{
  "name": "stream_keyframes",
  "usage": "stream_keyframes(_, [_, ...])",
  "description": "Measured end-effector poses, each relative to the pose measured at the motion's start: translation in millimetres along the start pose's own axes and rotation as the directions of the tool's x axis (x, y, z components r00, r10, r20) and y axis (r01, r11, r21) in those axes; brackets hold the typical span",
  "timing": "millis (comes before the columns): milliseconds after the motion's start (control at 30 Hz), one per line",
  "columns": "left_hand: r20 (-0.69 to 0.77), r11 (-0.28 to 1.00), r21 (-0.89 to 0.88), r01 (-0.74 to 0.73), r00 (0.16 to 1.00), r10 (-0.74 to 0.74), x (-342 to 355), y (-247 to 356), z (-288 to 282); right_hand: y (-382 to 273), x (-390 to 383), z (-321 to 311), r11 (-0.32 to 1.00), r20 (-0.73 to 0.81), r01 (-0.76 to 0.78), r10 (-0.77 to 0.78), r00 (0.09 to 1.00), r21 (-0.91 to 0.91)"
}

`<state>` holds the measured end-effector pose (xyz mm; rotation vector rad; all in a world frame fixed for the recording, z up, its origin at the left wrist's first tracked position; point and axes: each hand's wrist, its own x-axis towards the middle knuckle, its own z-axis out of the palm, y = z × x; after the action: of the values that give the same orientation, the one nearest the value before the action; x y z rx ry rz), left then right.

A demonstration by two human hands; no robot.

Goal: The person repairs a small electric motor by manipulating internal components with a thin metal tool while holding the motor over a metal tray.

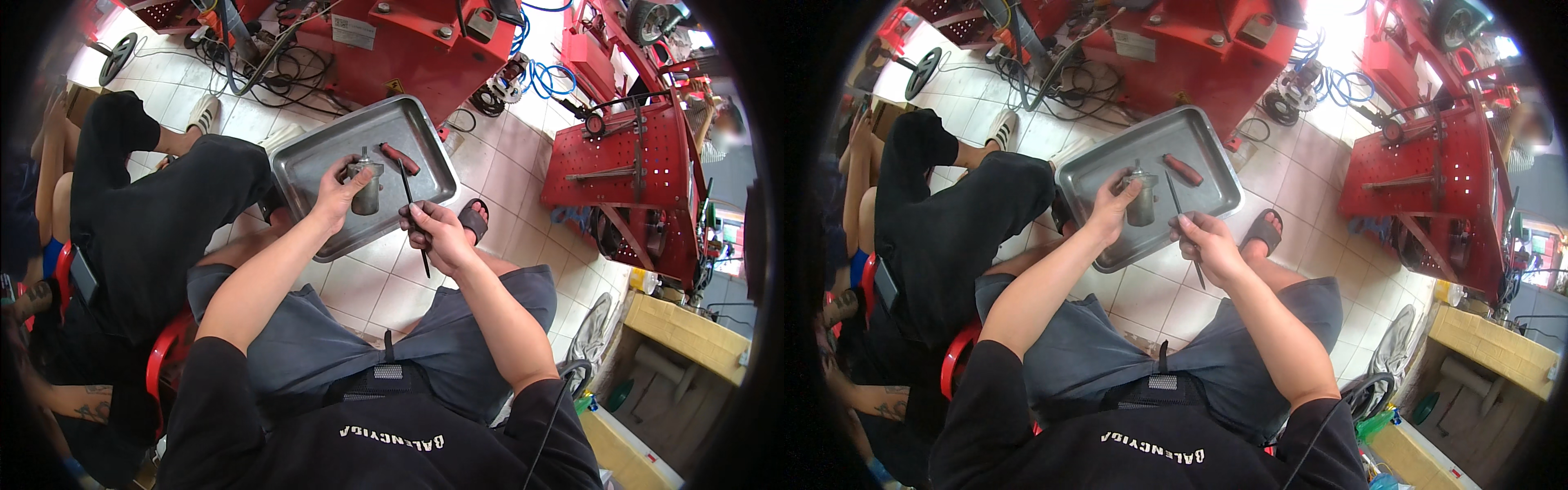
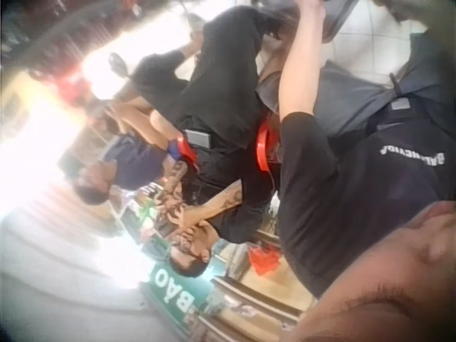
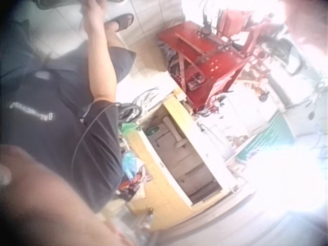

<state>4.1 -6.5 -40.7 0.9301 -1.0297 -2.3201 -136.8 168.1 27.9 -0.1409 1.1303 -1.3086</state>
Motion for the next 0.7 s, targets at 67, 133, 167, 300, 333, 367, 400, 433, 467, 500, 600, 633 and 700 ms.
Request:
stream_keyframes(67, [0.040, 1.000, -0.014, -0.017, 0.999, 0.018, -2, 5, 5, -1, 1, -1, 1.000, -0.005, 0.009, -0.009, 1.000, 0.003])
stream_keyframes(133, [0.048, 1.000, -0.010, -0.013, 0.999, 0.013, -5, 9, 8, -3, 2, -1, 1.000, -0.018, 0.013, -0.012, 1.000, 0.006])
stream_keyframes(167, [0.053, 1.000, -0.009, -0.012, 0.999, 0.012, -6, 12, 9, -4, 1, -2, 1.000, -0.019, 0.008, -0.008, 1.000, 0.010])
stream_keyframes(300, [0.091, 0.952, -0.236, 0.196, 0.980, -0.179, -8, 23, 10, -4, 0, 3, 0.993, -0.061, 0.013, -0.020, 0.998, -0.117])
stream_keyframes(333, [0.100, 0.909, -0.324, 0.262, 0.965, -0.242, -7, 24, 10, -3, 0, 6, 0.983, -0.080, 0.018, -0.033, 0.996, -0.185])
stream_keyframes(367, [0.115, 0.854, -0.408, 0.324, 0.946, -0.304, -7, 24, 9, 1, 2, 5, 0.970, -0.101, 0.032, -0.058, 0.993, -0.241])
stream_keyframes(400, [0.137, 0.852, -0.402, 0.337, 0.942, -0.308, -6, 25, 8, 4, 3, 4, 0.948, -0.122, 0.066, -0.109, 0.986, -0.310])
stream_keyframes(433, [0.159, 0.850, -0.395, 0.349, 0.937, -0.311, -7, 25, 7, 6, 4, 4, 0.921, -0.140, 0.098, -0.161, 0.977, -0.378])
stream_keyframes(467, [0.180, 0.846, -0.390, 0.363, 0.931, -0.316, -8, 26, 7, 6, 4, 3, 0.897, -0.144, 0.132, -0.210, 0.967, -0.421])
stream_keyframes(500, [0.177, 0.930, -0.241, 0.276, 0.955, -0.238, -10, 26, 8, 5, 4, 2, 0.870, -0.147, 0.165, -0.260, 0.954, -0.465])
stream_keyframes(600, [0.244, 0.977, 0.207, -0.057, 0.970, 0.005, -18, 26, 18, 0, 3, 2, 0.786, -0.124, 0.273, -0.403, 0.907, -0.555])
stream_keyframes(633, [0.286, 0.925, 0.334, -0.182, 0.954, 0.085, -19, 26, 22, 0, 5, 0, 0.728, -0.058, 0.371, -0.489, 0.870, -0.576])
stream_keyframes(700, [0.354, 0.756, 0.546, -0.360, 0.918, 0.181, -28, 34, 32, -4, 1, 6, 0.752, -0.057, 0.350, -0.456, 0.888, -0.558])
